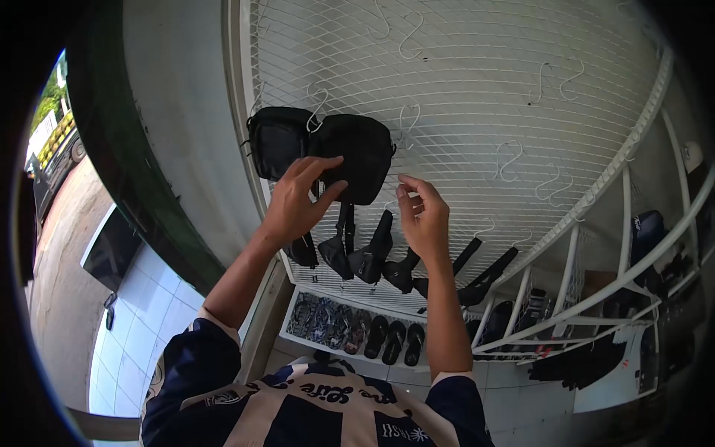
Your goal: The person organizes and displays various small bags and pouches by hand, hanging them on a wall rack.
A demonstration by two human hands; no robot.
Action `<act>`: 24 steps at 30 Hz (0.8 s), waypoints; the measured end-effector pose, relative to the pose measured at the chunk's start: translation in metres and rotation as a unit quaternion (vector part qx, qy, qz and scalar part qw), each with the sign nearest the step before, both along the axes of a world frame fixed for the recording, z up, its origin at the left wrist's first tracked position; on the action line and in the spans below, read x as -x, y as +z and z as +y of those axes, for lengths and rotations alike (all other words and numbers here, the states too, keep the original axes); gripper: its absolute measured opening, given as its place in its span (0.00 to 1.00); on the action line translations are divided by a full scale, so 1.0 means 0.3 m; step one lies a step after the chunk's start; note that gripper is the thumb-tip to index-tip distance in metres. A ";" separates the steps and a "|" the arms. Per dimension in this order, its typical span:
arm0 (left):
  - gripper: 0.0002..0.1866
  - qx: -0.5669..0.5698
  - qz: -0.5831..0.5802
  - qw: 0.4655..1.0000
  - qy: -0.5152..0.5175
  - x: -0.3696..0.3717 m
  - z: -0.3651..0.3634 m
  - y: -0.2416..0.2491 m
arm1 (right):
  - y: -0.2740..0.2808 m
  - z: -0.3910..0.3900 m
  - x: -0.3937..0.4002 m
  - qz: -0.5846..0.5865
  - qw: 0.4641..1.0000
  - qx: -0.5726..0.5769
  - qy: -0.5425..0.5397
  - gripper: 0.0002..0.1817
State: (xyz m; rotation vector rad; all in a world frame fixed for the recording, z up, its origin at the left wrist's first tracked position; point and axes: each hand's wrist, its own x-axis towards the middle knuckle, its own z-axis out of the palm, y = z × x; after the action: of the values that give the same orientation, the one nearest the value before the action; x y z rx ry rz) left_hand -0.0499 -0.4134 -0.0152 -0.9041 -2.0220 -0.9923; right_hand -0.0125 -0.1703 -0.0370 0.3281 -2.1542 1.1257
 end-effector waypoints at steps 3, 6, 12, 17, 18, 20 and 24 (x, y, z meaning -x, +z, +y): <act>0.21 0.015 0.117 0.992 0.035 0.203 0.025 0.057 | 0.013 -0.005 0.173 0.017 0.998 -0.035 -0.046 0.14; 0.22 0.043 0.182 0.980 0.063 0.342 0.059 0.056 | 0.005 -0.012 0.261 -0.018 0.991 -0.073 -0.108 0.16; 0.15 0.051 0.181 0.978 0.092 0.469 0.112 0.020 | -0.018 -0.022 0.333 0.010 0.973 -0.158 -0.166 0.16; 0.12 0.032 0.180 0.980 0.080 0.481 0.093 0.033 | 0.000 -0.019 0.309 0.014 0.964 -0.170 -0.205 0.14; 0.12 0.007 0.188 0.978 0.088 0.481 0.089 0.041 | 0.001 -0.009 0.306 0.023 0.962 -0.169 -0.211 0.13; 0.12 -0.006 0.182 0.980 0.080 0.479 0.076 0.057 | 0.001 0.001 0.302 0.030 0.960 -0.169 -0.221 0.13; 0.11 -0.029 0.154 0.985 0.072 0.488 0.052 0.075 | -0.006 -0.019 0.254 0.036 0.977 -0.094 -0.186 0.20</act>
State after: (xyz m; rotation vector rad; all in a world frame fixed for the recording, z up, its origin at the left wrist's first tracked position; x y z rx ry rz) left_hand -0.1965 -0.3978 0.0072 -0.8122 -1.7612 -0.7766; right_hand -0.0887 -0.1761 -0.0389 0.0427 -2.1468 0.6925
